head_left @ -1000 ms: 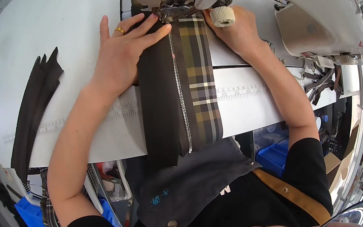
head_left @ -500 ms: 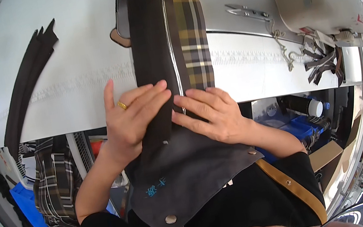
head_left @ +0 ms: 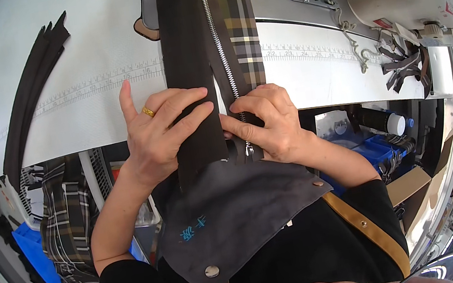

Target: The person sews a zipper onto a plaid fabric pouch using a sewing machine. They align the zipper, guide the fabric under the needle, and stitch along the edges. The person trims excess threads with scissors and repeats the process on another pouch.

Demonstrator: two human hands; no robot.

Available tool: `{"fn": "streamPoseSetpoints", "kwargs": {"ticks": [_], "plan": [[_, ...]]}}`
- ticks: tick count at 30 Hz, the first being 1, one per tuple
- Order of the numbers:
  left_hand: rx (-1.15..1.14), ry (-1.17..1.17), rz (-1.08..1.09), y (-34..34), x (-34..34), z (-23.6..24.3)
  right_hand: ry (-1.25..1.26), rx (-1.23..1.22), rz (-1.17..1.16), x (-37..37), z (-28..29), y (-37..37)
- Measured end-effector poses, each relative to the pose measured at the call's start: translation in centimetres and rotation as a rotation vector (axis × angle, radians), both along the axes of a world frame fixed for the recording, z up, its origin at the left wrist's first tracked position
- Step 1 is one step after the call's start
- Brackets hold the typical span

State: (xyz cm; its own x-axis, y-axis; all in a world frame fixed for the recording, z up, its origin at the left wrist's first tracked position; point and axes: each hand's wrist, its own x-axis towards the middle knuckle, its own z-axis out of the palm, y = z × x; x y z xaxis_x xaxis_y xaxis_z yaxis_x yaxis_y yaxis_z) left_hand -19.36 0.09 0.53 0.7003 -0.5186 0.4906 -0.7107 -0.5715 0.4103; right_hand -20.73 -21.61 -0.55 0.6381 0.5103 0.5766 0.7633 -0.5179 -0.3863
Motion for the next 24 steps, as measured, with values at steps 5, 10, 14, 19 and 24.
{"fn": "streamPoseSetpoints", "kwargs": {"ticks": [5, 10, 14, 19, 24], "plan": [[-0.029, -0.004, 0.031, -0.3, -0.2, -0.2, -0.009, -0.007, 0.01, 0.0, 0.0, 0.0], [0.007, -0.006, 0.022, -0.2, 0.0, -0.1, 0.005, -0.017, 0.019, 0.0, 0.1, -0.1], [0.03, 0.009, 0.003, 0.3, -0.3, -0.2, 0.006, -0.073, 0.048, -0.1, 0.3, -0.8], [0.04, -0.024, -0.022, 0.5, -0.2, 0.0, -0.013, 0.047, 0.118, -0.8, 0.5, -1.2], [-0.004, -0.043, -0.057, 0.7, 0.0, -0.1, -0.02, -0.023, 0.077, -1.1, 0.7, -0.7]]}}
